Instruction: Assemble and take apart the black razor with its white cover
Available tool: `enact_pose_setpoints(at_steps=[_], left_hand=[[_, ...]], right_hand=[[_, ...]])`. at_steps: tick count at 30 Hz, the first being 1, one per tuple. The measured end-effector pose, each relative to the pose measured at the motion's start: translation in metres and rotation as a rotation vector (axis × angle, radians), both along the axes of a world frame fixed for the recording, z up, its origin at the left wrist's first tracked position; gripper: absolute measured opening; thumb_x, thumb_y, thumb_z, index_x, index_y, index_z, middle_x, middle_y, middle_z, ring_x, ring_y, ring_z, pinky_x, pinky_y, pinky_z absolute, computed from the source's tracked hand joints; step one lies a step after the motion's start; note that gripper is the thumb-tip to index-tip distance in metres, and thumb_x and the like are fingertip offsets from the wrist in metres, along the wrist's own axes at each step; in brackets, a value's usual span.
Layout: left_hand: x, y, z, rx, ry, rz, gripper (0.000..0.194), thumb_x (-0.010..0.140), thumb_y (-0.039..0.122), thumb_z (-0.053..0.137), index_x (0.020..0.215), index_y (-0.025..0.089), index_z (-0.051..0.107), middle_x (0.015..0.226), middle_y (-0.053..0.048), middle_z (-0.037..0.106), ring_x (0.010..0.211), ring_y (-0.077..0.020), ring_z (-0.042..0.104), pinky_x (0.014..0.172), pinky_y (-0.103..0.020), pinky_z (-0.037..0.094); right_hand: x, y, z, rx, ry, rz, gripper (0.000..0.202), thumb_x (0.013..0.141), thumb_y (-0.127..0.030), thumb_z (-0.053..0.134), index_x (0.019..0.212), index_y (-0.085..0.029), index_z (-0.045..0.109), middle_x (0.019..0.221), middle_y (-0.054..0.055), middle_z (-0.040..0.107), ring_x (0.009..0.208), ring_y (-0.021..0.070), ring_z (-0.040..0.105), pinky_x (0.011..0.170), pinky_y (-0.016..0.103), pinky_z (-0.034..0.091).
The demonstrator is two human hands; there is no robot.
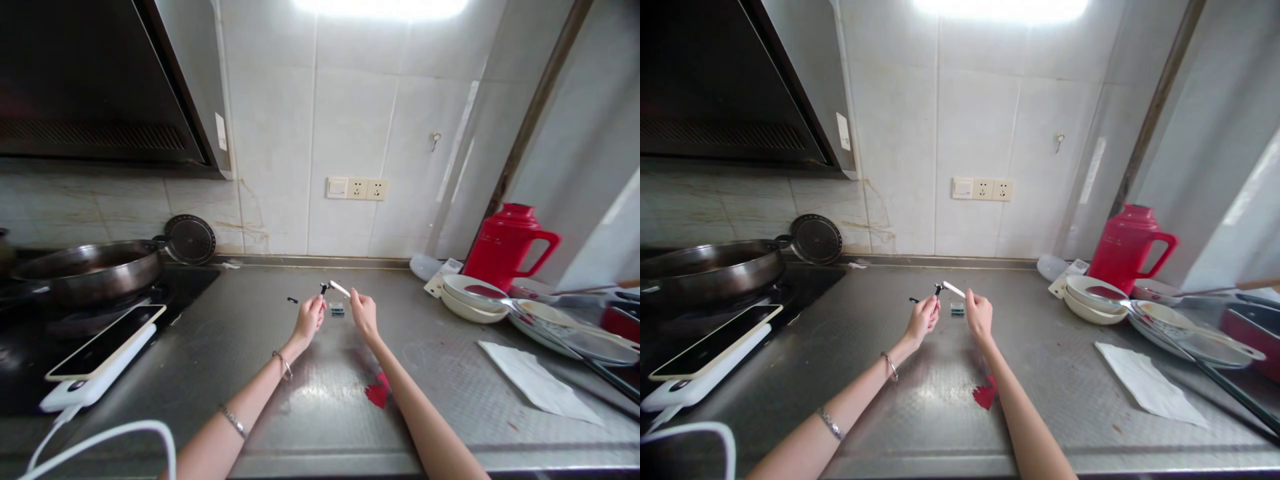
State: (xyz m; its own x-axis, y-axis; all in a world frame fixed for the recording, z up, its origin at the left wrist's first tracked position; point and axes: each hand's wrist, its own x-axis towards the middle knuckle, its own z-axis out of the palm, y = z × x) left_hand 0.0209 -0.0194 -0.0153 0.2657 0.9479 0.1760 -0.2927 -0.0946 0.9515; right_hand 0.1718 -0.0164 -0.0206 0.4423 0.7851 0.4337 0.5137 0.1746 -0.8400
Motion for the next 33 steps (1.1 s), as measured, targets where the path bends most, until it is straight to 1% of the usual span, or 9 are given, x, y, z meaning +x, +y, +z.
enact_pose_setpoints(at_steps=[3, 8, 10, 14, 19, 24, 27, 30, 33], left_hand=[[-0.001, 0.000, 0.001, -0.039, -0.038, -0.087, 0.039, 0.075, 0.054, 0.054, 0.067, 0.017, 0.044, 0.044, 0.010, 0.027, 0.032, -0.0016, 0.019, 0.032, -0.015, 0.008], [-0.005, -0.002, 0.002, -0.234, -0.242, -0.433, 0.036, 0.081, 0.049, 0.047, 0.064, 0.018, 0.040, 0.043, 0.010, 0.020, 0.033, -0.0031, 0.011, 0.030, -0.015, 0.007], [-0.006, -0.003, 0.002, -0.292, -0.293, -0.539, 0.035, 0.083, 0.046, 0.045, 0.063, 0.018, 0.038, 0.043, 0.010, 0.018, 0.034, -0.0038, 0.009, 0.029, -0.015, 0.007], [-0.008, -0.005, 0.004, -0.322, -0.344, -0.652, 0.035, 0.084, 0.044, 0.045, 0.062, 0.018, 0.037, 0.044, 0.009, 0.015, 0.034, -0.0043, 0.008, 0.029, -0.015, 0.007], [-0.010, -0.002, 0.006, -0.281, -0.384, -0.618, 0.035, 0.084, 0.044, 0.046, 0.063, 0.018, 0.037, 0.044, 0.009, 0.015, 0.034, -0.0043, 0.007, 0.029, -0.015, 0.007], [-0.006, -0.004, 0.005, -0.289, -0.322, -0.564, 0.036, 0.084, 0.046, 0.044, 0.063, 0.018, 0.038, 0.043, 0.010, 0.016, 0.034, -0.0039, 0.006, 0.029, -0.014, 0.007], [-0.006, -0.006, 0.010, -0.261, -0.335, -0.528, 0.036, 0.084, 0.046, 0.045, 0.063, 0.018, 0.038, 0.043, 0.010, 0.017, 0.034, -0.0036, 0.007, 0.029, -0.014, 0.007], [-0.010, -0.006, 0.016, -0.214, -0.346, -0.476, 0.037, 0.083, 0.047, 0.047, 0.063, 0.018, 0.038, 0.043, 0.010, 0.018, 0.034, -0.0032, 0.008, 0.029, -0.014, 0.008], [-0.011, -0.003, 0.017, -0.179, -0.314, -0.394, 0.038, 0.081, 0.050, 0.049, 0.064, 0.017, 0.040, 0.043, 0.010, 0.020, 0.033, -0.0025, 0.011, 0.030, -0.014, 0.009]], right_hand=[[0.000, 0.000, -0.001, -0.008, 0.001, 0.001, 0.041, 0.079, -0.047, 0.033, 0.047, -0.021, 0.029, 0.047, -0.004, 0.023, 0.047, 0.0103, 0.026, 0.045, 0.023, 0.019], [-0.003, 0.000, 0.000, -0.007, 0.026, 0.012, 0.038, 0.079, -0.046, 0.033, 0.050, -0.022, 0.028, 0.048, -0.004, 0.023, 0.048, 0.0103, 0.026, 0.046, 0.023, 0.019], [-0.007, 0.000, 0.002, 0.006, 0.020, 0.027, 0.038, 0.079, -0.047, 0.033, 0.050, -0.022, 0.028, 0.048, -0.004, 0.023, 0.048, 0.0102, 0.025, 0.046, 0.023, 0.019], [-0.007, 0.003, 0.001, 0.021, -0.020, 0.029, 0.039, 0.079, -0.046, 0.033, 0.050, -0.021, 0.027, 0.049, -0.004, 0.022, 0.048, 0.0097, 0.024, 0.047, 0.023, 0.018], [0.003, 0.003, -0.002, 0.042, -0.060, -0.006, 0.040, 0.080, -0.046, 0.033, 0.049, -0.021, 0.027, 0.049, -0.004, 0.021, 0.048, 0.0098, 0.026, 0.047, 0.023, 0.019], [-0.005, 0.003, 0.003, 0.081, -0.063, -0.008, 0.042, 0.081, -0.046, 0.031, 0.048, -0.020, 0.031, 0.047, -0.004, 0.026, 0.047, 0.0099, 0.027, 0.046, 0.023, 0.020], [-0.004, 0.005, 0.001, 0.049, -0.139, -0.058, 0.043, 0.081, -0.044, 0.031, 0.046, -0.020, 0.032, 0.045, -0.003, 0.028, 0.046, 0.0101, 0.028, 0.047, 0.024, 0.020], [0.006, 0.008, -0.005, -0.002, -0.240, -0.120, 0.043, 0.080, -0.044, 0.033, 0.044, -0.020, 0.033, 0.044, -0.002, 0.033, 0.046, 0.0106, 0.029, 0.048, 0.024, 0.020], [0.015, 0.010, -0.007, -0.051, -0.235, -0.138, 0.044, 0.080, -0.044, 0.031, 0.044, -0.019, 0.036, 0.043, -0.001, 0.036, 0.046, 0.0110, 0.030, 0.047, 0.024, 0.021]])
